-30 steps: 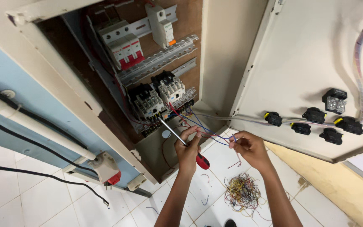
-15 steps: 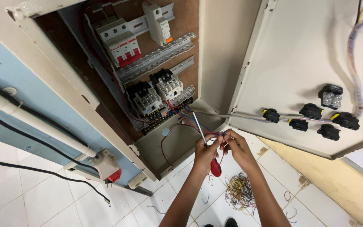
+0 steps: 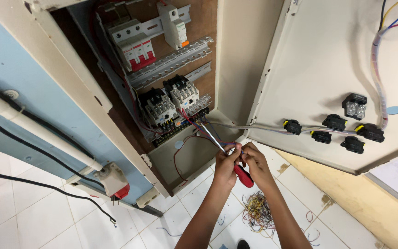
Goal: The person uses a screwdriver to connect and tighten wires to terminals on a wall-mounted electrical panel. They handle multiple colored wires, inserting them into terminal blocks and securing them with the screwdriver.
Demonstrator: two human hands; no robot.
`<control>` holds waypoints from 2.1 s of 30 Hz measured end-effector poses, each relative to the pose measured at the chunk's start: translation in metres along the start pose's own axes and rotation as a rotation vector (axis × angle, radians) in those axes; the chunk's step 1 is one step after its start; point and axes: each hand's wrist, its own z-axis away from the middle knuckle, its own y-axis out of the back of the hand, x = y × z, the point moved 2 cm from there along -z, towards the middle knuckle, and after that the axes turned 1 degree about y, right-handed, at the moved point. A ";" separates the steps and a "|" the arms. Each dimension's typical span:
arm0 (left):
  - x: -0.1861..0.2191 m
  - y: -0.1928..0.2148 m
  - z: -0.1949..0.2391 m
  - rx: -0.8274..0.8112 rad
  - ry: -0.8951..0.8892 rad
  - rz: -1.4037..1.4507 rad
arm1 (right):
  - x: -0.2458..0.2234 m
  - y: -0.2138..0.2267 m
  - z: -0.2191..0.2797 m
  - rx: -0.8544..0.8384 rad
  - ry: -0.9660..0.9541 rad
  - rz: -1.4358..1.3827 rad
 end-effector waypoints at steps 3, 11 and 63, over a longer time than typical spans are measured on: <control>-0.001 -0.011 0.004 0.029 0.007 0.037 | -0.011 0.003 -0.004 -0.009 0.088 0.089; -0.002 -0.018 0.008 0.131 0.076 0.213 | -0.013 0.007 -0.008 -0.046 0.312 0.301; 0.107 -0.053 0.094 0.213 -0.349 -0.487 | -0.011 0.028 -0.008 -0.304 -0.244 -0.413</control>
